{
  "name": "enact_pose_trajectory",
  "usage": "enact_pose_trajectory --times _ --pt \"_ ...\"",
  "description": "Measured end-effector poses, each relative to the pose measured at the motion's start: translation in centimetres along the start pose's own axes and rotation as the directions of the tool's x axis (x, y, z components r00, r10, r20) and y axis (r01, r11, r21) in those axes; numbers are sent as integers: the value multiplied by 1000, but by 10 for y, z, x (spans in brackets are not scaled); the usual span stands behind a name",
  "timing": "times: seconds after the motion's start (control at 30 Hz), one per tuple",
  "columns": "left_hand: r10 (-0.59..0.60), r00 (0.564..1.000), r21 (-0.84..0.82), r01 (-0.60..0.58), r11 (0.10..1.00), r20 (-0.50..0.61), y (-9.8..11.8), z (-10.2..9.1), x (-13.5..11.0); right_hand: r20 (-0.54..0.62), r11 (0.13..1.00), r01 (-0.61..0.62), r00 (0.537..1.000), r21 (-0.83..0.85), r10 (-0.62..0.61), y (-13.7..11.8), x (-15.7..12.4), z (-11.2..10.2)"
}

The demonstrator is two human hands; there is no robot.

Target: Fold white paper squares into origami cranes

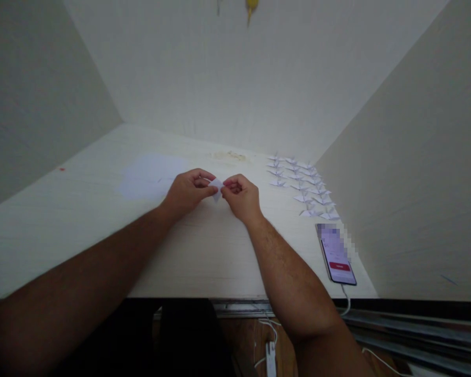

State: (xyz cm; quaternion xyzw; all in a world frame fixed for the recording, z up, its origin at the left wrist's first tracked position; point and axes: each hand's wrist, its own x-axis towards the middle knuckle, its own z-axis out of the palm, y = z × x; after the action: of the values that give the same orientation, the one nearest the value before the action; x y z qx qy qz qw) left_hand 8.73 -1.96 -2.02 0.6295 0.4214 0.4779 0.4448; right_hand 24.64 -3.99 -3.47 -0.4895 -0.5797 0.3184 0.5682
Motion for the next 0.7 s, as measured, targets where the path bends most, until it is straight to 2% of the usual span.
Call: enact_pose_trajectory --times 0.13,0.23,0.43,0.57,0.7 --pt "-9 1000 -5 9 1000 20 -1 1 -1 86 991 -117 990 62 112 -7 1 -1" --pt "-38 998 -60 41 997 47 3 2 -3 108 986 -149 984 71 141 -10 0 -1" --pt "-102 991 -131 112 985 84 11 1 -4 108 993 -95 990 63 88 -9 -1 -2" --pt "-94 993 -195 106 975 68 10 1 -4 105 995 -56 993 88 46 -7 1 -4" --pt "-73 995 -265 90 960 73 7 2 -4 155 988 -33 988 152 9 -3 3 -7"
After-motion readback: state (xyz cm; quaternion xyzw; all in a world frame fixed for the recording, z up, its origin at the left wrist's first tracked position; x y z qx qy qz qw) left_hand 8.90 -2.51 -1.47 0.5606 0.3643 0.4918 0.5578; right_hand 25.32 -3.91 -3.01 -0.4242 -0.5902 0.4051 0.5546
